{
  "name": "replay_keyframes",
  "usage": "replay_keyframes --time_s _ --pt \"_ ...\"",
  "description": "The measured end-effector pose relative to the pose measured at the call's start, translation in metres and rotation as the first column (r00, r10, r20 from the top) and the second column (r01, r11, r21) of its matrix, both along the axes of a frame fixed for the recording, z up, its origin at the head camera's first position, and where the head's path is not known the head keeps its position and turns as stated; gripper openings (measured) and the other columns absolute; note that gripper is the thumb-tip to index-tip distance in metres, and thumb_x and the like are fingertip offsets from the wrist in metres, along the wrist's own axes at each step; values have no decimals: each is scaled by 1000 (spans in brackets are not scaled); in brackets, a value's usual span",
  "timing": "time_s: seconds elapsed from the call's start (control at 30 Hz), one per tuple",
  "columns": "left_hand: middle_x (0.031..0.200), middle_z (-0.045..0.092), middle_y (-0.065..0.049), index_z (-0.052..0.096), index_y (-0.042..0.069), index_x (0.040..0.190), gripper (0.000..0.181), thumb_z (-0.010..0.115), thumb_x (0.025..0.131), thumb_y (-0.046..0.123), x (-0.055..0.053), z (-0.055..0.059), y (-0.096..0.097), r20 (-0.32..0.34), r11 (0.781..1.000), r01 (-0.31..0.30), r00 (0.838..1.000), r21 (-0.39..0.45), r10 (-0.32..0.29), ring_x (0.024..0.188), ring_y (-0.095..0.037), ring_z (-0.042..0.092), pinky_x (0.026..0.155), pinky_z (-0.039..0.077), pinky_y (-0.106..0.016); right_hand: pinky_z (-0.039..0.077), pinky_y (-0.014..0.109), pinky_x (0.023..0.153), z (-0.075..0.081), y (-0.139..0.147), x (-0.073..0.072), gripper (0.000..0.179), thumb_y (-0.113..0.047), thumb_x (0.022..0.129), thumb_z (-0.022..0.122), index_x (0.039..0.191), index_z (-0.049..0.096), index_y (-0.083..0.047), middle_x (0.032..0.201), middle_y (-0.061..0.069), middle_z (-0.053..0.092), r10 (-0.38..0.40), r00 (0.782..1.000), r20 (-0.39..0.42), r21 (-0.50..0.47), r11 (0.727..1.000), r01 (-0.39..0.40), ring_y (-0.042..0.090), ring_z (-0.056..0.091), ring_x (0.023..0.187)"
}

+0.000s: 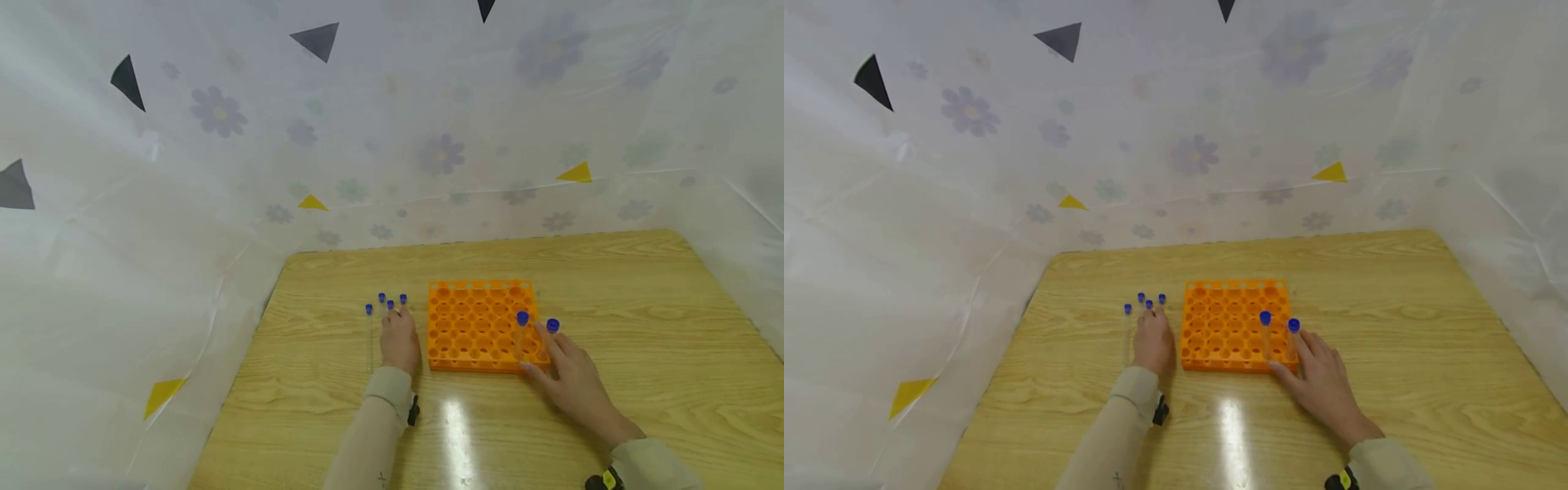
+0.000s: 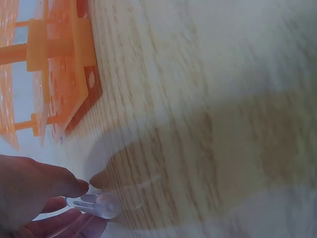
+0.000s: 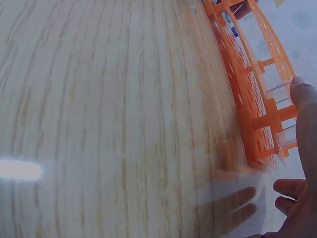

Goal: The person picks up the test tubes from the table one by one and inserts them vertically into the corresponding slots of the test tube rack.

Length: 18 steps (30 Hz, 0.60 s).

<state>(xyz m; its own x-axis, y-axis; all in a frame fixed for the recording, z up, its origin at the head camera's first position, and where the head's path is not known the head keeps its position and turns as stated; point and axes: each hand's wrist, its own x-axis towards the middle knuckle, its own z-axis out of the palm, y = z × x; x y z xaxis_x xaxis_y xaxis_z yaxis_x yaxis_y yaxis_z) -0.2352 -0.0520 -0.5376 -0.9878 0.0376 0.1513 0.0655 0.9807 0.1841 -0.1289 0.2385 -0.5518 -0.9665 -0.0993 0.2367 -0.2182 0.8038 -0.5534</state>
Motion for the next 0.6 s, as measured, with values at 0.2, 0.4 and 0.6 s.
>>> replay_keyframes --time_s 0.2,0.4,0.6 --pt "119 62 -25 51 -5 135 49 69 92 14 0 0 2 1 999 -7 1000 -41 7 104 -35 62 81 60 -38 33 67 99 2 -1 0 79 -39 95 65 158 25 -12 136 25 48 -1 1000 -9 2 1000 1 46 46 121" --pt "120 61 -25 51 -4 134 49 70 92 15 0 2 2 29 999 -7 1000 -36 8 104 -35 62 80 60 -39 32 67 100 2 -1 0 80 -41 95 64 158 24 -12 138 26 47 -6 1000 10 10 1000 5 47 44 124" --pt "117 63 -25 53 -5 131 46 69 92 10 1 3 1 5 1000 6 1000 -3 -6 102 -35 63 82 59 -40 28 70 103 4 0 1 81 -42 95 63 158 22 -13 143 30 43 -9 999 41 5 1000 9 52 38 130"
